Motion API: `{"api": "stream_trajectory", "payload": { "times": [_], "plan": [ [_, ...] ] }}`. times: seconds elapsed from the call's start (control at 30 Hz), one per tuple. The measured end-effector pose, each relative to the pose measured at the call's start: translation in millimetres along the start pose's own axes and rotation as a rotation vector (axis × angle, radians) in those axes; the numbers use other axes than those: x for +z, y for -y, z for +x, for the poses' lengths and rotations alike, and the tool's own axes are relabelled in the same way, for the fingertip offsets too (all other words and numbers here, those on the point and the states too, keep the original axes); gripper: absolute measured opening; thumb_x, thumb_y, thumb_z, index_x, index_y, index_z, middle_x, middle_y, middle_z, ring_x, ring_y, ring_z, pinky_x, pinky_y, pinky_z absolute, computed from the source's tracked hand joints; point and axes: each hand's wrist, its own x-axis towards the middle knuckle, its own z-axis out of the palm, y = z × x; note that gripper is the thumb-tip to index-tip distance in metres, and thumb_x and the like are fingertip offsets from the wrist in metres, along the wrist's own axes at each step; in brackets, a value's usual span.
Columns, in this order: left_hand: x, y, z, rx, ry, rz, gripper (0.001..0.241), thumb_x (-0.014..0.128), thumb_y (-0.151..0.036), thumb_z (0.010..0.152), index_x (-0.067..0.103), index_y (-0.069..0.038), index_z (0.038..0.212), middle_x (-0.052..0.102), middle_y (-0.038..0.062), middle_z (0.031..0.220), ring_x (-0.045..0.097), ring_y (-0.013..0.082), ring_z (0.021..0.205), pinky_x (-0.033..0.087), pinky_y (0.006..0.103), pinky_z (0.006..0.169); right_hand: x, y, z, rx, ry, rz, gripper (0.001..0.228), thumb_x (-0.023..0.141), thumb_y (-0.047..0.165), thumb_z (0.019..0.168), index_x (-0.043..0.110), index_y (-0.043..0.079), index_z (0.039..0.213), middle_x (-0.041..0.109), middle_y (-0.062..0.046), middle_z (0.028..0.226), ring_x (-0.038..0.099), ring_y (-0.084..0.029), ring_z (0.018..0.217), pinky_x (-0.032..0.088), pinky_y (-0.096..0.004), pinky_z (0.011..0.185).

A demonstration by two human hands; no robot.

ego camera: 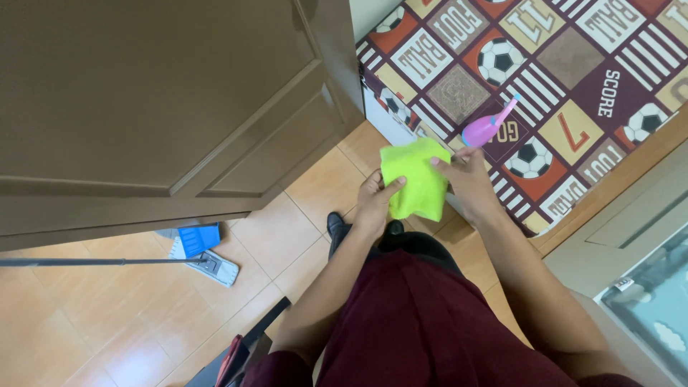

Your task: The person cleans a brown wooden door using a pink spray bottle and a green cloth. They spray the cleaning solution onto the door surface and wipe it down thoroughly, covering the main panels, the door handle, and the edges.

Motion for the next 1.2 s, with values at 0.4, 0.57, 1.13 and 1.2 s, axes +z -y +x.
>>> {"api": "stream_trajectory", "payload": {
  "times": [0.4,0.57,1.13,1.2],
  "plan": [
    [49.0,-109.1,-20.8,0.306,0.141,0.338,0.056,0.068,-0.003,0.096,0.038,-0.007,0.144,0.072,0.015,0.106,0.069,0.0160,0.092,0.056,0.0281,0.080,-22.8,92.0,-45.8,-0.970,0.247,-0.797,0.038,0.089,0.014,0.077,0.068,0.007,0.107,0.054,-0.019,0.127,0.049,-0.028,0.122,0.046,-0.038,0.099],
    [56.9,-120.5,-11.1,0.511,0.288,0.712,0.086,0.085,-0.014,0.086,0.033,-0.002,0.153,0.054,0.016,0.134,0.055,0.0230,0.124,0.045,0.0350,0.105,-16.5,94.9,-40.6,-0.463,0.398,-0.349,0.049,0.074,0.010,0.087,0.053,0.007,0.131,0.060,-0.004,0.119,0.057,-0.013,0.113,0.048,-0.027,0.095],
    [-1.1,1.7,5.3,-0.089,-0.122,0.208,0.056,0.079,-0.007,0.082,0.055,-0.001,0.132,0.069,0.010,0.119,0.069,0.0192,0.107,0.058,0.0325,0.090,-115.1,-64.7,188.5,-0.320,-0.391,-0.313,0.053,0.082,0.030,0.095,0.057,0.000,0.131,0.059,-0.018,0.126,0.059,-0.026,0.116,0.049,-0.038,0.101],
    [-14.5,1.9,-7.3,-0.067,-0.204,0.223,0.053,0.078,-0.006,0.082,0.056,-0.002,0.130,0.070,0.008,0.117,0.069,0.0177,0.106,0.058,0.0311,0.090,-159.2,-100.8,258.2,-0.433,-0.631,-0.481,0.064,0.089,0.029,0.095,0.053,-0.007,0.134,0.053,-0.027,0.130,0.057,-0.031,0.116,0.048,-0.042,0.101]
  ]
}}
